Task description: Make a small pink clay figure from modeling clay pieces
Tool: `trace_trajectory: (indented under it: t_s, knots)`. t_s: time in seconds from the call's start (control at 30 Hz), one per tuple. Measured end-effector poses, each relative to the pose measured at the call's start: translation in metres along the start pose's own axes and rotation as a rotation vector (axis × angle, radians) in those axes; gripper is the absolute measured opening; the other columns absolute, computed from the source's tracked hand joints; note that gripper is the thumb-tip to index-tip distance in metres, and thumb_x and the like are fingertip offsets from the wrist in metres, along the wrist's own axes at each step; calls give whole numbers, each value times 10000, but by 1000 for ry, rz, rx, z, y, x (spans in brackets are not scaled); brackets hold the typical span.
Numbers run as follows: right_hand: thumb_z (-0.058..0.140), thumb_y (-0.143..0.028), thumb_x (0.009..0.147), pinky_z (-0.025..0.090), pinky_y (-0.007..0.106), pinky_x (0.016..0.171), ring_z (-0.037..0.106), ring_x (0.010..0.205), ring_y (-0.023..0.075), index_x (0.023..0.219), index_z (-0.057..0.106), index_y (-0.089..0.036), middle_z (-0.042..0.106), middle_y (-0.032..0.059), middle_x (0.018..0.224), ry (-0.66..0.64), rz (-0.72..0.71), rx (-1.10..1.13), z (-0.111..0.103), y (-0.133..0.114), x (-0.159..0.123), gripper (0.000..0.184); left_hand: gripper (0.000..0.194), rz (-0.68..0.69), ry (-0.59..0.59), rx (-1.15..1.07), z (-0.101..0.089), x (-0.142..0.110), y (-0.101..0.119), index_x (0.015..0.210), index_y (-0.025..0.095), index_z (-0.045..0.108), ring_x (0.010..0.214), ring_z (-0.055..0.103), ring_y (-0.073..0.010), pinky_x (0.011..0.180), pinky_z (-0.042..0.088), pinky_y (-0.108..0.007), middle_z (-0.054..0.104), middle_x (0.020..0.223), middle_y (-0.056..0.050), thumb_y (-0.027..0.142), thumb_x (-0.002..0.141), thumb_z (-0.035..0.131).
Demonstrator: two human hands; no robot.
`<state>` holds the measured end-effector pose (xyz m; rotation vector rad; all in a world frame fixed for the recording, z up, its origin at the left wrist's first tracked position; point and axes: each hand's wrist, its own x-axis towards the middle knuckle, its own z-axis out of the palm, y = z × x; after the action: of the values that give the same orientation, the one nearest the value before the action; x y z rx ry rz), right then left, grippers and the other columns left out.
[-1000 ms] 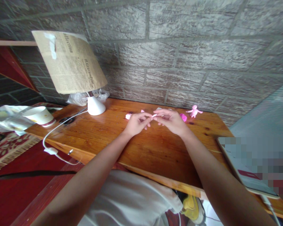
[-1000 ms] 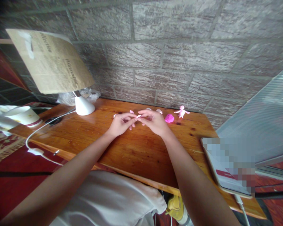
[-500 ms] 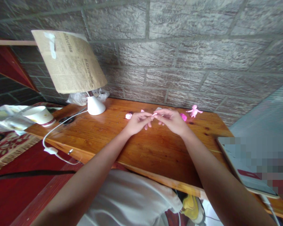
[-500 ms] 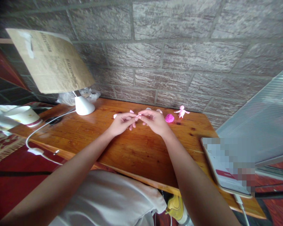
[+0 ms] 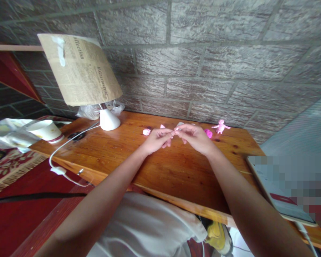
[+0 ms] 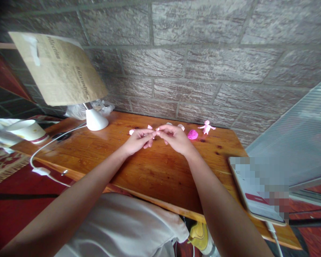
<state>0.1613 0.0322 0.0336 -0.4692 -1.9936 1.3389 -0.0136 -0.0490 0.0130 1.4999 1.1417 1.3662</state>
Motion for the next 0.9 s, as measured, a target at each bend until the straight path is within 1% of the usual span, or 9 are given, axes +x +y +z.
trace_trajectory:
  t_s: [0.17, 0.27, 0.37, 0.47, 0.57, 0.63, 0.73, 0.83, 0.9]
  knots:
    - [769, -543, 762, 439, 255, 540, 481, 542, 81, 905, 716, -197, 718, 14, 836, 29, 27, 72, 1, -1, 0, 378, 500, -54, 24, -71, 1, 1, 2, 743, 139, 652, 402, 409, -51, 411, 263, -208, 562, 508, 24, 635, 779, 708]
    - [782, -543, 749, 433, 252, 537, 483, 555, 85, 995, 724, -207, 730, 19, 847, 7, 58, 129, 1, -2, -1, 421, 513, -83, 23, -128, 0, 1, 1, 817, 134, 698, 410, 375, -51, 415, 236, -211, 518, 492, 39, 639, 742, 738]
    - [791, -525, 749, 437, 252, 554, 503, 593, 94, 1073, 734, -213, 725, 25, 858, -18, 87, 172, 1, 0, -2, 454, 513, -105, -20, -213, 0, 1, 0, 816, 134, 701, 411, 320, -46, 421, 210, -214, 455, 473, 58, 630, 705, 772]
    - [792, -518, 754, 428, 250, 556, 510, 616, 101, 1004, 752, -213, 715, 28, 846, -19, 93, 201, 2, 3, -1, 396, 480, -128, -58, -275, 1, 1, 0, 773, 138, 685, 416, 291, -44, 431, 199, -216, 406, 469, 69, 598, 696, 797]
    - [791, -517, 756, 414, 250, 556, 495, 604, 94, 889, 755, -217, 703, 18, 821, -3, 83, 209, 5, 5, 0, 330, 478, -148, -51, -300, 1, 2, 0, 770, 135, 688, 417, 302, -51, 436, 217, -222, 382, 459, 70, 605, 732, 772]
    - [809, -529, 727, 403, 249, 547, 472, 576, 83, 823, 747, -213, 682, 6, 781, 37, 88, 213, 6, 5, 1, 337, 517, -168, -26, -306, 1, 2, 0, 796, 125, 708, 423, 336, -58, 438, 236, -225, 433, 467, 48, 641, 764, 725]
    - [852, -554, 643, 379, 238, 518, 445, 551, 76, 770, 730, -205, 610, -20, 680, 112, 133, 226, 8, 5, 2, 391, 582, -187, 21, -298, 1, 2, -1, 862, 112, 740, 457, 402, -62, 449, 256, -224, 607, 574, -26, 684, 756, 702]
    - [868, -548, 611, 364, 228, 513, 448, 559, 79, 783, 726, -206, 567, -38, 636, 142, 188, 256, 10, 6, 3, 408, 530, -157, 34, -239, 0, 1, -4, 892, 124, 755, 484, 425, -50, 460, 262, -217, 720, 746, -77, 619, 706, 782]
    - [865, -523, 624, 379, 231, 533, 472, 581, 80, 844, 738, -216, 608, -32, 686, 137, 198, 281, 11, 6, 3, 399, 466, -136, 33, -184, 0, 1, -8, 855, 128, 755, 493, 445, -47, 460, 266, -216, 744, 818, -90, 566, 702, 805]
